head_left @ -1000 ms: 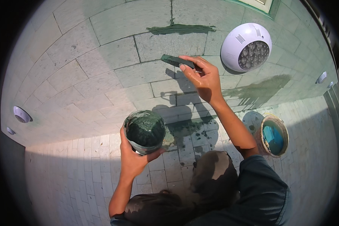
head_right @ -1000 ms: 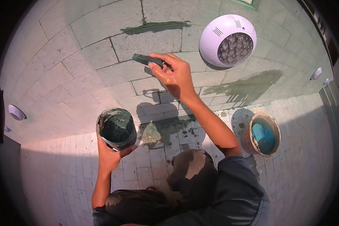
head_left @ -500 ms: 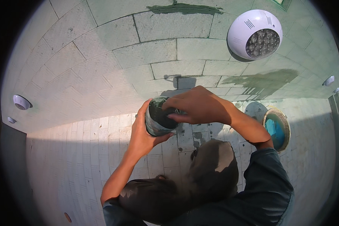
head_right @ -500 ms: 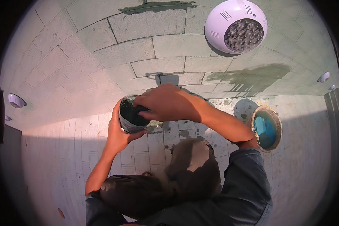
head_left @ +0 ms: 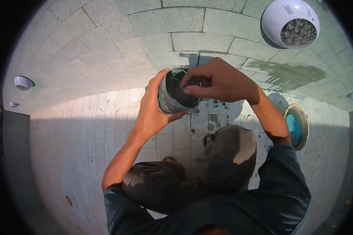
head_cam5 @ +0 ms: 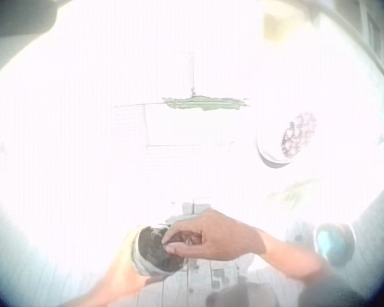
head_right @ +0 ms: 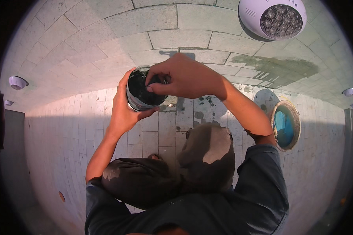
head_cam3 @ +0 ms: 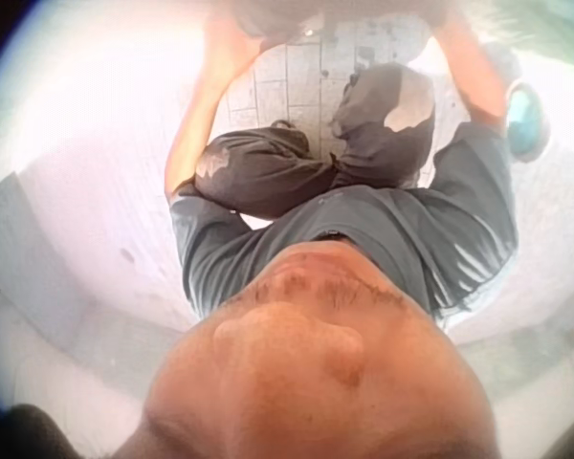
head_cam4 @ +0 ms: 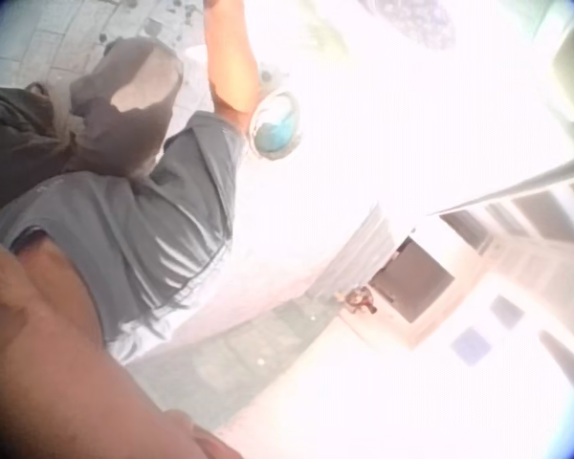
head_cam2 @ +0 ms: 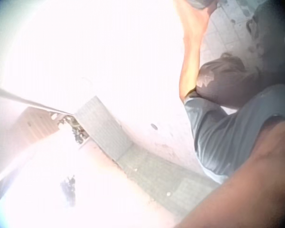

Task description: The person mixes grout in a container and applies it to the gaps between wall tiles using a small tool and a sponge.

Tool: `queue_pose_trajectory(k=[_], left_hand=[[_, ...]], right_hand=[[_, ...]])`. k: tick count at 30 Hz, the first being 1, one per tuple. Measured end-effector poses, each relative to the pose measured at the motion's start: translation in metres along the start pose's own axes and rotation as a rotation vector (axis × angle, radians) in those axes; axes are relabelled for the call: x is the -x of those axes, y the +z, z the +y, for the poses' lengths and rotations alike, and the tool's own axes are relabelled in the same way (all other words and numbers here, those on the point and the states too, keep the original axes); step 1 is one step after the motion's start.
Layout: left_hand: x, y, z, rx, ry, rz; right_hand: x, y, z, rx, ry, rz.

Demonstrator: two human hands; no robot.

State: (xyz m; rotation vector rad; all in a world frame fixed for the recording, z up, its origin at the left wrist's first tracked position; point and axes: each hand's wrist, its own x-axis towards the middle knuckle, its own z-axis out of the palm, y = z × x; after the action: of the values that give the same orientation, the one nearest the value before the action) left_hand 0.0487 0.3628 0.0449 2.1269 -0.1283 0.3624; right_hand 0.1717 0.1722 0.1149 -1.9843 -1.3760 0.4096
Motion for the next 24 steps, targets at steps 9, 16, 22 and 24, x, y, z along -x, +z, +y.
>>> queue_pose_trajectory(k=[9,16,22,24], left_hand=[[0.000,-0.006,-0.006,0.113,-0.044,0.124],[-0.002,-0.010,-0.003,0.221,-0.058,0.115],[0.000,-0.018,0.002,0.252,-0.027,0.121],[0.001,-0.021,0.006,0.272,-0.031,0.119]], right_hand=[[0.006,-0.013,-0.001,-0.721,0.282,0.308],[-0.002,-0.017,0.007,-1.105,0.101,0.411],[-0.025,-0.046,0.011,-0.983,-0.043,0.754],[-0.034,-0.058,0.011,-1.043,-0.111,0.799]])
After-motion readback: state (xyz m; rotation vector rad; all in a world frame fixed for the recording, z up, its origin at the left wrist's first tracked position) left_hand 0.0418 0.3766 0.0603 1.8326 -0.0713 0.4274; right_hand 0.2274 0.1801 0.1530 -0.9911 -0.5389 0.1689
